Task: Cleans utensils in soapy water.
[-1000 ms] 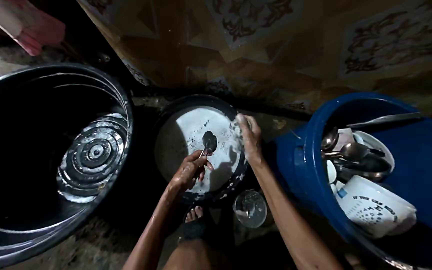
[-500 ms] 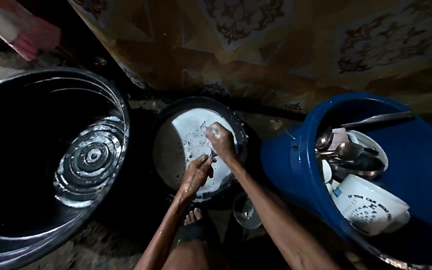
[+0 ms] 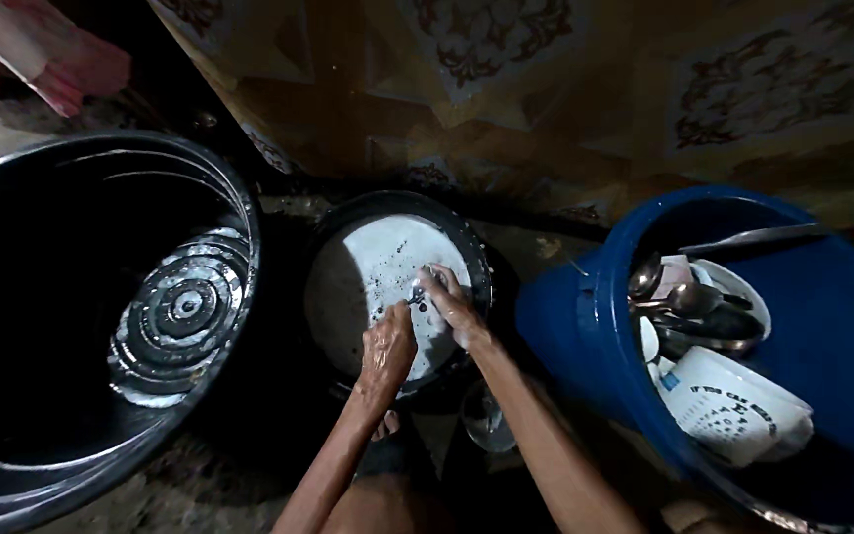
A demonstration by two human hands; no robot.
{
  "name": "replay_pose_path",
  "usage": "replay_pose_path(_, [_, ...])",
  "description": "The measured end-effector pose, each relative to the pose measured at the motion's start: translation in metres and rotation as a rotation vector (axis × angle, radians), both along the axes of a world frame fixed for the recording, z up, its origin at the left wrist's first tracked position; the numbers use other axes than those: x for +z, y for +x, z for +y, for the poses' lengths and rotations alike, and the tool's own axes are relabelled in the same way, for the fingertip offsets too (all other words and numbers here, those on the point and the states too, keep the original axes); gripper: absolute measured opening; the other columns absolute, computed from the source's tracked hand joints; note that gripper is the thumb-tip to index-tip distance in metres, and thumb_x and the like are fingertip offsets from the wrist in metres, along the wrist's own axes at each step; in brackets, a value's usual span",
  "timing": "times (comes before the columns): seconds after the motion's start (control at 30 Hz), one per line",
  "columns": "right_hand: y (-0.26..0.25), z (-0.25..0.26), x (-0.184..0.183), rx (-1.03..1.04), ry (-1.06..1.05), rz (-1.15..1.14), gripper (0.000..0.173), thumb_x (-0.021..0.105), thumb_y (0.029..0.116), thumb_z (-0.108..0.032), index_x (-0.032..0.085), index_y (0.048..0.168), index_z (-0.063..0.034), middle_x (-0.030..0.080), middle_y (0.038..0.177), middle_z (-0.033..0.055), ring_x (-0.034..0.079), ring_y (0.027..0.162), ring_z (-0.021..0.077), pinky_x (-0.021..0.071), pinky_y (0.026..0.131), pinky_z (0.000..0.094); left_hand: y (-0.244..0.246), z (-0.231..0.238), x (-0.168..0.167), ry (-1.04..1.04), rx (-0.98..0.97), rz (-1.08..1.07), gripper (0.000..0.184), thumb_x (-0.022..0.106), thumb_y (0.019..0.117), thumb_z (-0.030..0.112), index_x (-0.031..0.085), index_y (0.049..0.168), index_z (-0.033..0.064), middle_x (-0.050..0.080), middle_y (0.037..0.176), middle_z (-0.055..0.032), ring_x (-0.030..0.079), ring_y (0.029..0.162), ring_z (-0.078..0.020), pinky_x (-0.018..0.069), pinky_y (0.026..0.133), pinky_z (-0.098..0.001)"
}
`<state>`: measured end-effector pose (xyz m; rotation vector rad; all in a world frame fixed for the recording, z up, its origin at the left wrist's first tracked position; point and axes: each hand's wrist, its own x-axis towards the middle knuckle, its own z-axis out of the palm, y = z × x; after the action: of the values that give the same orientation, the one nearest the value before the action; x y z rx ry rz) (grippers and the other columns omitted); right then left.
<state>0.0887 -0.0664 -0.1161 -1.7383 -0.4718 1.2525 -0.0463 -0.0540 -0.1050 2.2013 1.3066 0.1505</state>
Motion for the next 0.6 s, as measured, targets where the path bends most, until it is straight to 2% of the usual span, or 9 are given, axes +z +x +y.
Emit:
replay_pose_path(0.07, [-0.003,-0.009,-0.008,-0.004,0.060,-0.141,0.044,0.061,0.1015,-0.017,0.052,0.139,0.0043,0.063,0.125,0.0227,0.063,0.109,0.0228,0.0503,0.096,0.0383,0.001,-0.005,-0.006,0.035,0.016,-0.050,0.038,0.045,0.1084,0.021,0.066,0.123,-0.0072,0.071,0.107,-0.0275,0.072,0.089,-0.0453,0.0566,0.075,-0.0584])
replay_pose_path(0.13, [0.000,-0.011,-0.018,0.062,0.106,-0.370,0.032,0.059,0.1017,-0.015,0.063,0.125,0.0077,0.067,0.118,0.0243,0.065,0.110,0.0277,0.0493,0.100,0.0429,-0.003,0.002,0.004,-0.283,0.056,-0.114,0.041,0.042,0.1109,0.026,0.063,0.128,-0.0044,0.070,0.103,-0.0237,0.070,0.092,-0.0384,0.0537,0.084,-0.0542])
replay_pose_path(0.23, [0.007,-0.012,-0.010,0.159,0.043,-0.582,0.036,0.052,0.1061,-0.020,0.067,0.123,0.0076,0.069,0.118,0.0264,0.065,0.115,0.0360,0.0459,0.105,0.0494,-0.011,0.010,-0.010,-0.735,0.204,-0.372,0.031,0.044,0.1107,0.023,0.063,0.116,-0.0010,0.051,0.069,0.0001,0.045,0.053,-0.0070,0.0398,0.051,-0.0231])
replay_pose_path(0.3, [0.014,-0.009,0.004,0.049,0.041,-0.576,0.035,0.047,0.1080,-0.017,0.065,0.125,0.0084,0.067,0.122,0.0266,0.064,0.115,0.0358,0.0460,0.104,0.0492,-0.014,0.008,-0.015,-0.879,0.328,-0.490,0.028,0.042,0.1111,0.018,0.061,0.112,-0.0033,0.051,0.063,0.0023,0.043,0.046,-0.0036,0.0377,0.045,-0.0187])
replay_pose_path(0.37, [0.015,-0.005,0.015,-0.073,0.154,-0.518,0.035,0.047,0.1084,-0.017,0.059,0.133,0.0053,0.065,0.126,0.0224,0.064,0.112,0.0287,0.0490,0.099,0.0443,-0.016,0.004,-0.017,-0.895,0.376,-0.534,0.026,0.041,0.1113,0.016,0.058,0.111,-0.0037,0.057,0.062,0.0006,0.045,0.042,-0.0026,0.0393,0.042,-0.0173])
replay_pose_path(0.4, [0.012,-0.007,0.017,-0.024,0.226,-0.477,0.038,0.049,0.1064,-0.016,0.053,0.139,0.0033,0.062,0.129,0.0206,0.064,0.110,0.0248,0.0522,0.094,0.0410,-0.016,0.003,-0.016,-0.896,0.382,-0.533,0.026,0.040,0.1115,0.016,0.058,0.112,-0.0036,0.060,0.063,-0.0001,0.045,0.041,-0.0019,0.0385,0.041,-0.0167])
replay_pose_path(0.47, [-0.002,-0.013,0.004,0.203,0.351,-0.460,0.047,0.058,0.0987,-0.013,0.049,0.142,0.0037,0.057,0.138,0.0206,0.061,0.119,0.0252,0.0512,0.101,0.0408,-0.013,0.001,-0.011,-0.897,0.383,-0.528,0.026,0.039,0.1114,0.015,0.058,0.113,-0.0030,0.062,0.066,0.0003,0.042,0.043,-0.0007,0.0354,0.042,-0.0167])
replay_pose_path(0.53, [-0.013,-0.020,-0.019,0.443,0.453,-0.669,0.039,0.060,0.0960,-0.011,0.064,0.133,0.0011,0.060,0.139,0.0203,0.055,0.132,0.0346,0.0346,0.116,0.0554,-0.009,0.001,-0.008,-0.834,0.379,-0.507,0.023,0.039,0.1103,0.011,0.058,0.109,-0.0024,0.057,0.066,0.0016,0.041,0.046,-0.0016,0.0349,0.045,-0.0182])
replay_pose_path(0.6, [-0.009,-0.017,-0.037,0.508,0.524,-0.864,0.034,0.059,0.0943,-0.005,0.071,0.126,-0.0055,0.063,0.138,0.0172,0.052,0.136,0.0418,0.0272,0.115,0.0700,-0.009,0.001,-0.006,-0.731,0.347,-0.417,0.029,0.040,0.1108,0.015,0.061,0.115,-0.0050,0.058,0.069,-0.0001,0.043,0.050,-0.0039,0.0365,0.050,-0.0216])
